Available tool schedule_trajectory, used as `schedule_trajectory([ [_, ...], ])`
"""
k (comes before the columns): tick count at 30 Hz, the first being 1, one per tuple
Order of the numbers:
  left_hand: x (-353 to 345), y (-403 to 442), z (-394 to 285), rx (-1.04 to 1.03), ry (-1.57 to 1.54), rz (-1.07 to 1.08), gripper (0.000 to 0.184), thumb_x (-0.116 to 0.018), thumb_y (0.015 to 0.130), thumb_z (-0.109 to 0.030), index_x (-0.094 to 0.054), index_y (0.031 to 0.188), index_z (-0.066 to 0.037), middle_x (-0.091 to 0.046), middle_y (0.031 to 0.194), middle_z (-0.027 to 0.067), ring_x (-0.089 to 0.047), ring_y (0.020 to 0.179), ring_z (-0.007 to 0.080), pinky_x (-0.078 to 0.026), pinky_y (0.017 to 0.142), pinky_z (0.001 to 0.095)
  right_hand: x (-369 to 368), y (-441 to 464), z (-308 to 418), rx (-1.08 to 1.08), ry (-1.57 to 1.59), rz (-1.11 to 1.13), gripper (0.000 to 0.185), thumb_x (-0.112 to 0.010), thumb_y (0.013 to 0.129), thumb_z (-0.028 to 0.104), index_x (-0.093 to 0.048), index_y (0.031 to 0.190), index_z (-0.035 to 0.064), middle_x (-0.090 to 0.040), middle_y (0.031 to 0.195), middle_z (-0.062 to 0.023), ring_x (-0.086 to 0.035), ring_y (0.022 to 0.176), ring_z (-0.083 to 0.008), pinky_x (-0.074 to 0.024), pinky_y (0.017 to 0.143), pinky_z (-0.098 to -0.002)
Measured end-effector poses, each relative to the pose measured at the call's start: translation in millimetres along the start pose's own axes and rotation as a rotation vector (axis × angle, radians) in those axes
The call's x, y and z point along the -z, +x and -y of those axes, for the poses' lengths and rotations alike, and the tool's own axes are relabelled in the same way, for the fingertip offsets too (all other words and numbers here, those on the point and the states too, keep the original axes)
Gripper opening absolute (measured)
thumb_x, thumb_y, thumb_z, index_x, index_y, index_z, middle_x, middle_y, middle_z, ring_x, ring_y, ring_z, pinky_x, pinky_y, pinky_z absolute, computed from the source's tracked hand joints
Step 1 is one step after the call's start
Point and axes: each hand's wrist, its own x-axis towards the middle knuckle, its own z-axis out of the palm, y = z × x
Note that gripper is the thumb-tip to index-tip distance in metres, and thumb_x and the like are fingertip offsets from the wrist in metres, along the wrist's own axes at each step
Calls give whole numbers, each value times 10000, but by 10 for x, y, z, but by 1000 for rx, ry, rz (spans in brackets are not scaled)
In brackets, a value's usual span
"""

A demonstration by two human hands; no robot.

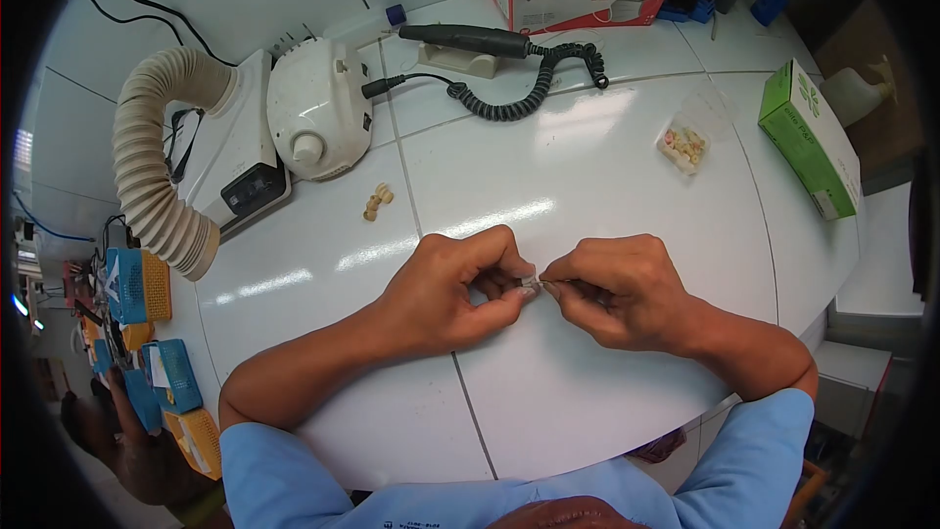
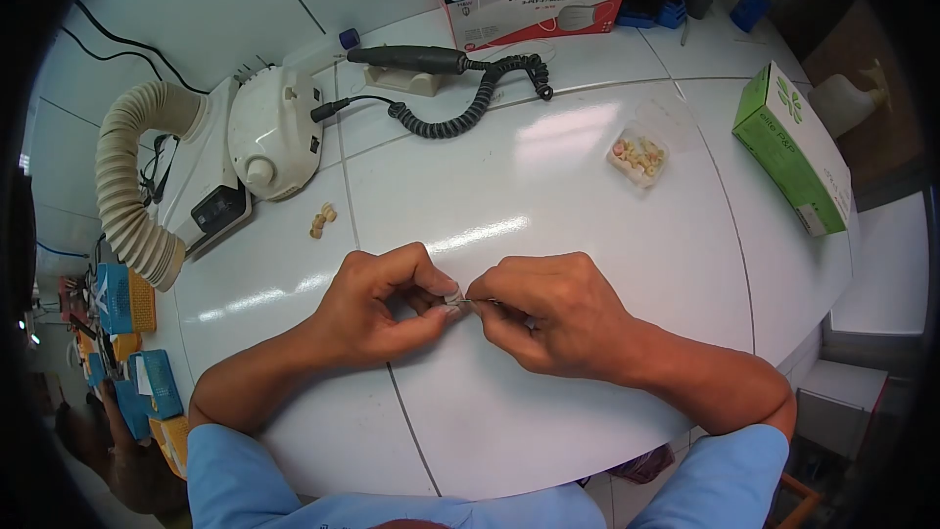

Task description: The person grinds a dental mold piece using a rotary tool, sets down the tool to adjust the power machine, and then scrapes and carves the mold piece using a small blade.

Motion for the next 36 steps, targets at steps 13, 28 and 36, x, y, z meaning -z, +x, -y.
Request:
schedule_trajectory([
  [13, -1, -7, -2, -5, 22, 5, 177, -805, 908, 3, -664, 1008, 40, -790, 929, 116, -800, 845, 167, -662, 791, 303, 0, 6, 3, 10, -3, 7, 93, -734, 840, -9, -730, 919, 39, -686, 741, -75, -645, 556, -219, -511, 517, -359],
  [28, 0, 3, -12, -12, 46, 4, 162, -804, 917, -4, -672, 1002, 34, -798, 932, 120, -803, 839, 173, -663, 777, 307, -5, -3, -10, 16, -15, -9, 88, -738, 838, -11, -729, 910, 39, -687, 731, -74, -634, 529, -207, -497, 493, -352],
  [36, 12, -3, 26, -5, 42, 39, 163, -773, 927, 14, -648, 1027, 45, -810, 995, 149, -824, 909, 225, -680, 823, 319, 29, 3, 7, 0, 24, -20, 71, -752, 847, -5, -743, 903, 38, -692, 704, -67, -607, 492, -187, -474, 470, -328],
])
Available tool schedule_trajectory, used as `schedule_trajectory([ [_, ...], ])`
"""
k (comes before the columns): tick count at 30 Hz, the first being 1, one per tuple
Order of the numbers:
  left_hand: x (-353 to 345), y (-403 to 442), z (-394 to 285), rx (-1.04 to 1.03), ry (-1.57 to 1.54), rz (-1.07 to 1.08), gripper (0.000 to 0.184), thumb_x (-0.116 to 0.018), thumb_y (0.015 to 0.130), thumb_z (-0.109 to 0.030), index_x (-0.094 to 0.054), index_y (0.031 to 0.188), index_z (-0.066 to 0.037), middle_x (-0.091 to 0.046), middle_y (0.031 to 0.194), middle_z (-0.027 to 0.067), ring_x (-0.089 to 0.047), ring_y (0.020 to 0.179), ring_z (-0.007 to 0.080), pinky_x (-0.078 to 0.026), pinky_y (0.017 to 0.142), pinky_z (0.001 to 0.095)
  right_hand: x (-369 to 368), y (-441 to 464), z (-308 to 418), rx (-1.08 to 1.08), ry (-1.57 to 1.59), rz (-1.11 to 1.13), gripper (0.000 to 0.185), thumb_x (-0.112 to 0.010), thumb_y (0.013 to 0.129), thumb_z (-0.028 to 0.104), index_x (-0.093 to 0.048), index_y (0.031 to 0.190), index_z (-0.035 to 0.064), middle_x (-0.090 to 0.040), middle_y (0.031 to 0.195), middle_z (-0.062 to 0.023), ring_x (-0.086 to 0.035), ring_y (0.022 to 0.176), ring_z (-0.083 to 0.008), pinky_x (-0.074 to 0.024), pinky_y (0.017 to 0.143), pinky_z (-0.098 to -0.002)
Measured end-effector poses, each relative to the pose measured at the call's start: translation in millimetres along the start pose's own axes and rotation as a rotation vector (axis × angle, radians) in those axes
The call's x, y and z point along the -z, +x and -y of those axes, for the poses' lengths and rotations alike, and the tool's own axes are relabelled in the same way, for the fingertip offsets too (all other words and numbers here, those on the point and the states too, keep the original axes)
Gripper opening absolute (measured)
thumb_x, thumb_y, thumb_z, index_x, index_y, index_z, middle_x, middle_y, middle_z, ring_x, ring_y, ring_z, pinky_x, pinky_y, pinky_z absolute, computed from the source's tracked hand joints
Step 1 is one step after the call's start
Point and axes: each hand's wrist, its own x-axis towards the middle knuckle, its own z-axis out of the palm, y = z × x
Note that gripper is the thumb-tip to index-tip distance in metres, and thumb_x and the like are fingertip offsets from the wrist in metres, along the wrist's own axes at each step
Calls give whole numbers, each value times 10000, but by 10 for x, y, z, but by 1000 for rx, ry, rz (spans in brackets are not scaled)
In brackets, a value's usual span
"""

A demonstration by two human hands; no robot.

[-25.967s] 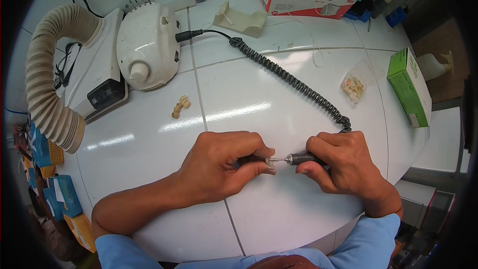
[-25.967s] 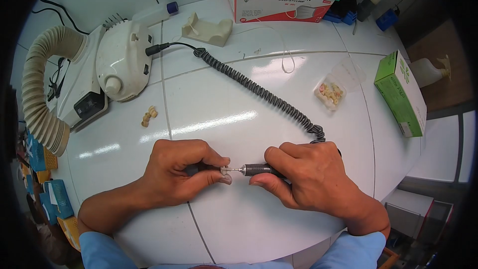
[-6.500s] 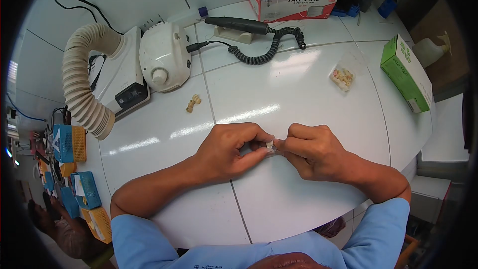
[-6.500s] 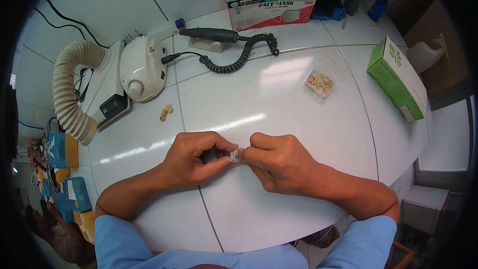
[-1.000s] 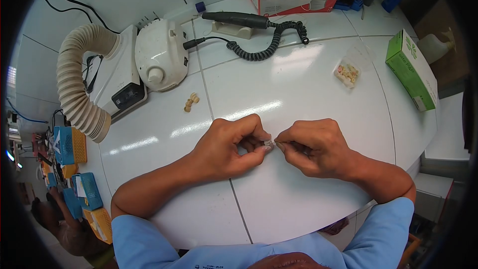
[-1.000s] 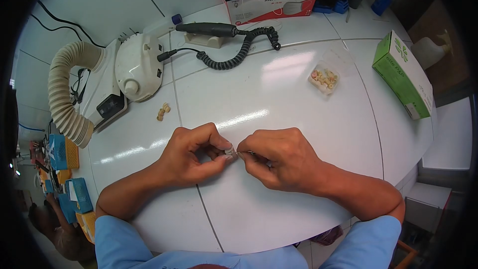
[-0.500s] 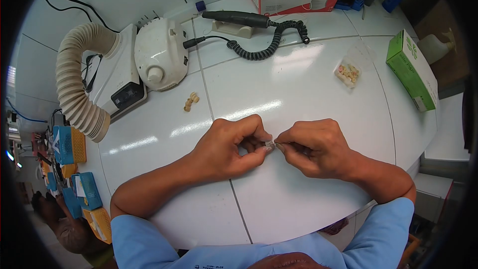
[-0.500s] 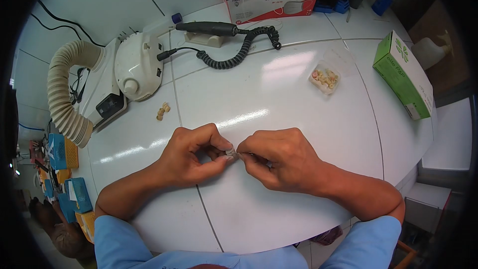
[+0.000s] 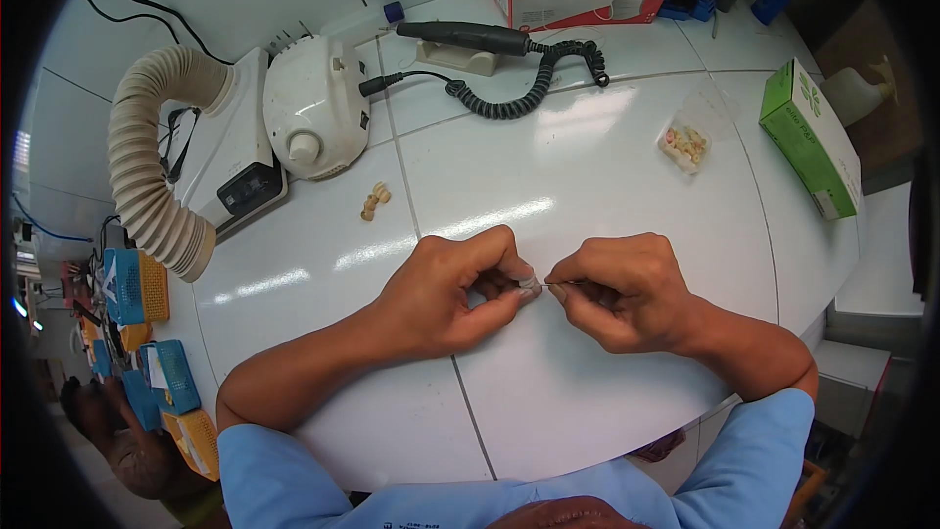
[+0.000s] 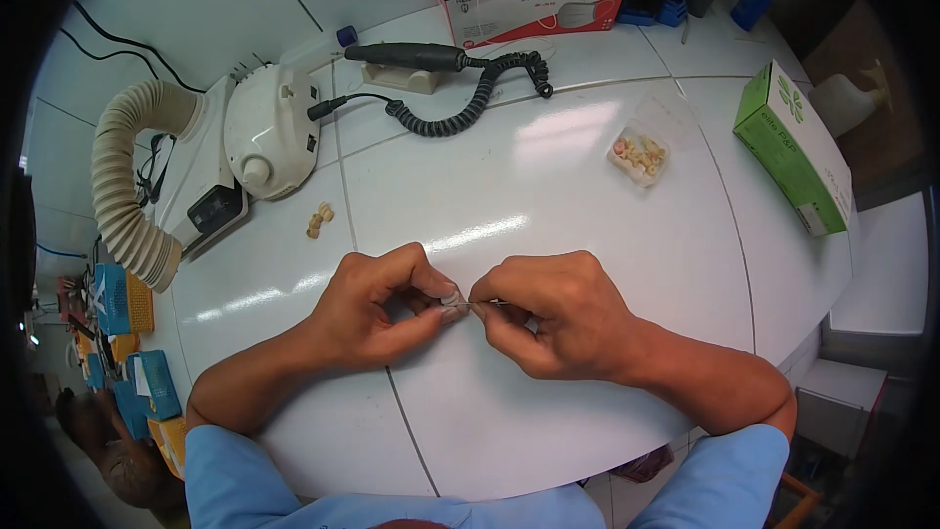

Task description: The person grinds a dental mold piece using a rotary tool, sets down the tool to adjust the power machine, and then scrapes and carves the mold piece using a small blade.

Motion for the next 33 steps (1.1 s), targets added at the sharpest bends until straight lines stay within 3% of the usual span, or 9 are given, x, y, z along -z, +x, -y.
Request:
schedule_trajectory([
  [3, -16, 0, 20, -45, -50, -39, 163, -773, 952, -56, -633, 1013, 3, -811, 950, 126, -819, 898, 232, -637, 712, 316, -10, -5, -13, -8, 4, 8, 72, -752, 854, -4, -749, 912, 39, -695, 717, -62, -611, 500, -189, -477, 475, -330],
  [5, 17, 2, -11, -24, -6, 9, 152, -759, 936, 23, -643, 1034, 43, -811, 1013, 158, -827, 936, 236, -682, 845, 327, -11, -1, -8, 3, -2, 24, 80, -751, 852, -9, -749, 917, 39, -692, 728, -63, -617, 511, -191, -484, 482, -333],
  [15, 26, 3, -34, -10, 15, 23, 144, -747, 947, 25, -634, 1034, 41, -811, 1009, 156, -826, 935, 231, -671, 841, 317, -23, -3, -1, 20, -11, 1, 88, -743, 845, -14, -740, 921, 29, -682, 721, -70, -633, 522, -194, -500, 491, -336],
  [17, 14, 5, -6, -28, -34, 16, 149, -740, 957, 20, -631, 1057, 35, -812, 1006, 152, -826, 936, 228, -669, 843, 321, -8, -10, 8, -60, -25, -22, 84, -740, 840, -12, -740, 916, 24, -691, 721, -76, -644, 524, -185, -506, 491, -327],
  [33, -1, -6, -16, -29, -76, -2, 193, -744, 1002, 2, -650, 1167, 35, -818, 1011, 146, -819, 956, 203, -649, 848, 309, -11, -4, -12, -13, -30, -5, 75, -743, 844, -7, -740, 914, 21, -693, 715, -78, -645, 521, -191, -507, 493, -331],
])
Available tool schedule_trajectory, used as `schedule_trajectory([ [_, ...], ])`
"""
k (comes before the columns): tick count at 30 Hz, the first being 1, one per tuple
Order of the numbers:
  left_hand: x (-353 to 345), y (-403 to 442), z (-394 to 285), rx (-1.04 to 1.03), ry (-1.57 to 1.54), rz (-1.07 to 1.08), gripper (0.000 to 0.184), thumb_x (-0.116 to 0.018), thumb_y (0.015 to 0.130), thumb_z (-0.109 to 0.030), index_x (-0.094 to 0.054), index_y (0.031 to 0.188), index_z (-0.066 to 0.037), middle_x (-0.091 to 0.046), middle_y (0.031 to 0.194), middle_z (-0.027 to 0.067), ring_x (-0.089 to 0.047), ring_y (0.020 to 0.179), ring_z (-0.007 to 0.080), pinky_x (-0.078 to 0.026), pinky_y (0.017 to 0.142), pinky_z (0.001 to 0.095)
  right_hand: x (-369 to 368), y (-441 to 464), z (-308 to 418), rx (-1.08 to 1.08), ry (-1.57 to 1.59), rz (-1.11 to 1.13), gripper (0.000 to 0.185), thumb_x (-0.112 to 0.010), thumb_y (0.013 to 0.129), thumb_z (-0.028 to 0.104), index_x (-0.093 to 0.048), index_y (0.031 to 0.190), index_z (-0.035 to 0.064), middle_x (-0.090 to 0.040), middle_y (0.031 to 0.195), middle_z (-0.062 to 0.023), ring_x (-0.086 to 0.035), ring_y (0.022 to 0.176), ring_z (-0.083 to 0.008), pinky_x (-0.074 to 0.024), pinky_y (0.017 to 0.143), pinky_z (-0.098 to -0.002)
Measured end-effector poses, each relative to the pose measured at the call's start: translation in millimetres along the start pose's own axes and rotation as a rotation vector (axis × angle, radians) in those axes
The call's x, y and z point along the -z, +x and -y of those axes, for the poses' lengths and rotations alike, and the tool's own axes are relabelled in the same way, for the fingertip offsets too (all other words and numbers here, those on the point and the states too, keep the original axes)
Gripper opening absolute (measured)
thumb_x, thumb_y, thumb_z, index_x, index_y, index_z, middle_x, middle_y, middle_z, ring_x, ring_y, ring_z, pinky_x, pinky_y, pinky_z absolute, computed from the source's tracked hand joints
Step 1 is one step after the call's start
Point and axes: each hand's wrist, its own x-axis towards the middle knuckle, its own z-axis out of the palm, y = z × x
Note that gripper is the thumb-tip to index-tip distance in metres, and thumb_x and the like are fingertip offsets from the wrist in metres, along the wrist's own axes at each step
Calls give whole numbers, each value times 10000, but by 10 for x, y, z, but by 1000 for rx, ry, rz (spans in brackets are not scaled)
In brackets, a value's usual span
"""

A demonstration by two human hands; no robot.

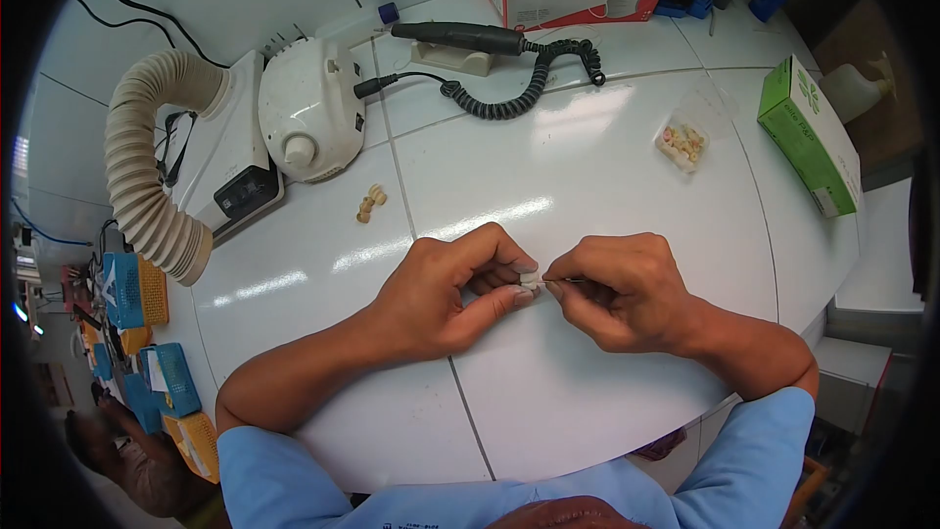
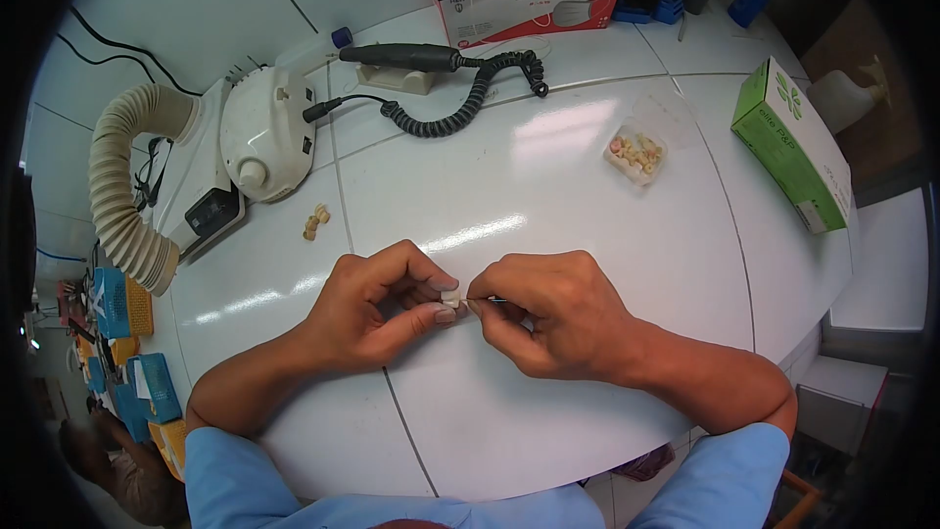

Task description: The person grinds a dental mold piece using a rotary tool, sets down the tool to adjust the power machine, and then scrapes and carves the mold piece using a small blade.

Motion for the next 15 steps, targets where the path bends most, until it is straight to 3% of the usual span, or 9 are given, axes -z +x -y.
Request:
schedule_trajectory([
  [6, -7, 0, 15, 9, -27, -15, 259, -755, 969, 4, -677, 1213, 44, -815, 985, 138, -810, 919, 182, -643, 826, 286, 3, -6, -10, 14, 41, -13, 81, -742, 849, -12, -748, 923, 22, -691, 707, -74, -609, 486, -183, -473, 467, -325],
  [15, -3, 0, -14, 13, 29, -27, 211, -788, 945, -12, -734, 1143, 36, -815, 979, 104, -794, 884, 159, -635, 790, 281, -3, -6, -28, 39, 74, -18, 101, -746, 836, -27, -752, 926, 18, -699, 711, -73, -597, 477, -181, -454, 457, -328],
])
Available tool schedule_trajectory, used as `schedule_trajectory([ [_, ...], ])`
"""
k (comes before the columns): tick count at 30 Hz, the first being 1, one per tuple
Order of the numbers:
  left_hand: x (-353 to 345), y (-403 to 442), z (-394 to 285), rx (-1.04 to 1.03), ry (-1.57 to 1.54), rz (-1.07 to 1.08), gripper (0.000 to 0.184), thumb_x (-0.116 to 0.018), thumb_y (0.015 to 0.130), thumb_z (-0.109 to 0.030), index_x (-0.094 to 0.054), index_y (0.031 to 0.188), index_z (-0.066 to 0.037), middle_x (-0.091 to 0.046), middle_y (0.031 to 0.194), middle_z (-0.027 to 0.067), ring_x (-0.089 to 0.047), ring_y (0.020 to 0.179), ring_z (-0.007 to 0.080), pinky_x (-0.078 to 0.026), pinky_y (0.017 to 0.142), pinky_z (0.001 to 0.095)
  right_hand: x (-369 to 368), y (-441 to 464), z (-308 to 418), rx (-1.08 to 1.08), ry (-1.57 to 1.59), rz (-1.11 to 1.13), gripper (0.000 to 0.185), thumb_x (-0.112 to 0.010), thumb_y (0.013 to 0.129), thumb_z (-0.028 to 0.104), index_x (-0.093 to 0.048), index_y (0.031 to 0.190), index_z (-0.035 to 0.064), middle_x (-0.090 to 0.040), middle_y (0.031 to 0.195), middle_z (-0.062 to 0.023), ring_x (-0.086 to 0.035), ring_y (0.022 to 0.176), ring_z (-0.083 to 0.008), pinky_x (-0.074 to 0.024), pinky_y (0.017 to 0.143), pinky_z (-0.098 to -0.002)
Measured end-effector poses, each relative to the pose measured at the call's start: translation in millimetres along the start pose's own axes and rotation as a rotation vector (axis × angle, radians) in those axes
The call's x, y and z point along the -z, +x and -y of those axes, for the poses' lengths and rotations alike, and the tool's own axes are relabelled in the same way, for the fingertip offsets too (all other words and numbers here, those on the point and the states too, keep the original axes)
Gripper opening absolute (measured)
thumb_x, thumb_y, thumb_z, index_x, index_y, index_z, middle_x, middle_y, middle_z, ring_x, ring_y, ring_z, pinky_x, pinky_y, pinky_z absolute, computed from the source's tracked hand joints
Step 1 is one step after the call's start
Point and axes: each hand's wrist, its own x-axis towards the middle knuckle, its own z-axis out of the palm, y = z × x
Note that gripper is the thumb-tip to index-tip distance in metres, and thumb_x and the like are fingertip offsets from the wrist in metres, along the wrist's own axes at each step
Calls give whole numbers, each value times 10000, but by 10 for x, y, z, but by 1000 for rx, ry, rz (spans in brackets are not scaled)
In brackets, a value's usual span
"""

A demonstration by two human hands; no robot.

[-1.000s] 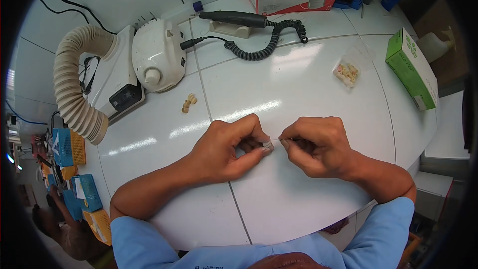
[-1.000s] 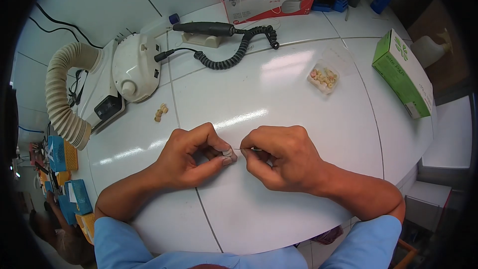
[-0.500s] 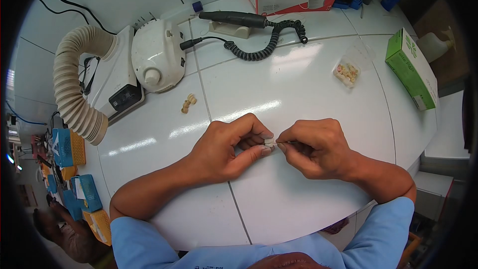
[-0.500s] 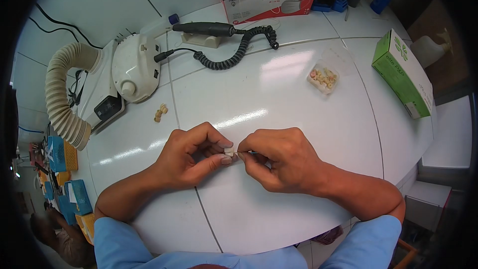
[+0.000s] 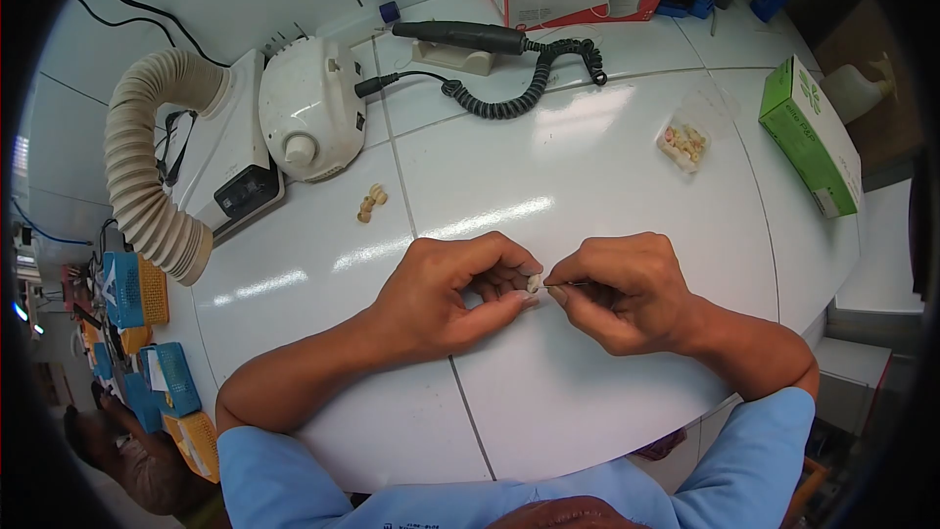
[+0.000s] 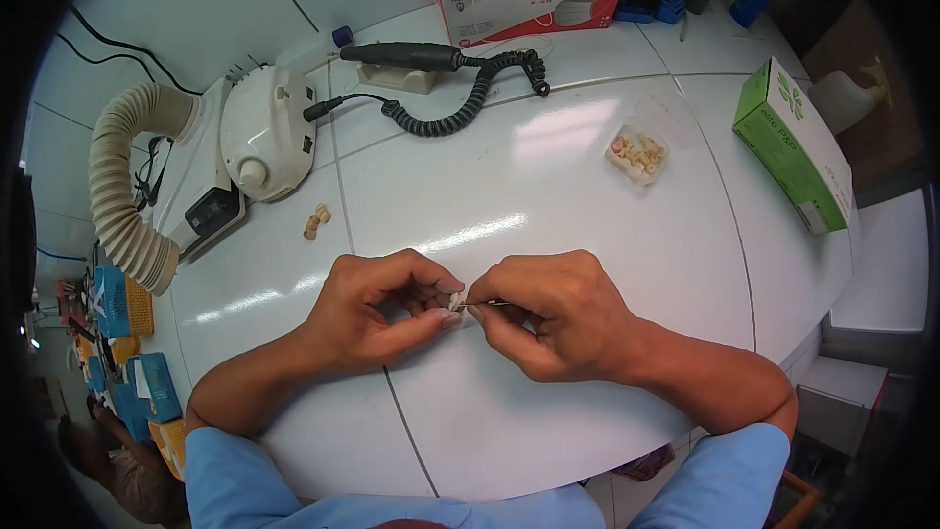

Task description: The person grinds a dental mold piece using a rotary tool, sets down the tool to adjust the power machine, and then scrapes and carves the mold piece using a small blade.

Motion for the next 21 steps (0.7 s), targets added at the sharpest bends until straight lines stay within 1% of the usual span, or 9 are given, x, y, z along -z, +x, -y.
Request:
schedule_trajectory([
  [9, -16, -7, 49, -14, 20, -21, 222, -795, 945, -23, -710, 1145, 22, -808, 981, 105, -791, 864, 161, -640, 792, 287, 15, -13, 7, -6, 13, 19, 81, -745, 844, -13, -753, 917, 22, -692, 708, -72, -608, 487, -180, -465, 462, -326],
  [12, -12, -10, 23, 4, 18, -22, 215, -792, 935, -17, -710, 1130, 21, -801, 969, 102, -787, 858, 160, -640, 768, 285, 26, -5, 21, -20, 10, 22, 86, -746, 847, -17, -752, 924, 20, -692, 707, -72, -609, 487, -178, -470, 464, -325],
  [17, -7, -3, 11, -35, 76, -18, 194, -801, 916, -14, -722, 1091, 16, -778, 913, 90, -755, 775, 142, -617, 694, 275, 3, 13, 20, 24, 13, 27, 76, -749, 860, -22, -752, 923, 20, -700, 733, -69, -623, 507, -182, -480, 473, -325],
  [21, -14, -3, 20, -41, 78, -29, 193, -808, 907, -13, -726, 1081, 9, -767, 886, 79, -738, 745, 131, -604, 675, 267, 7, 0, 21, -5, -5, 33, 69, -754, 863, -15, -750, 918, 26, -698, 737, -69, -630, 515, -187, -483, 478, -331],
])
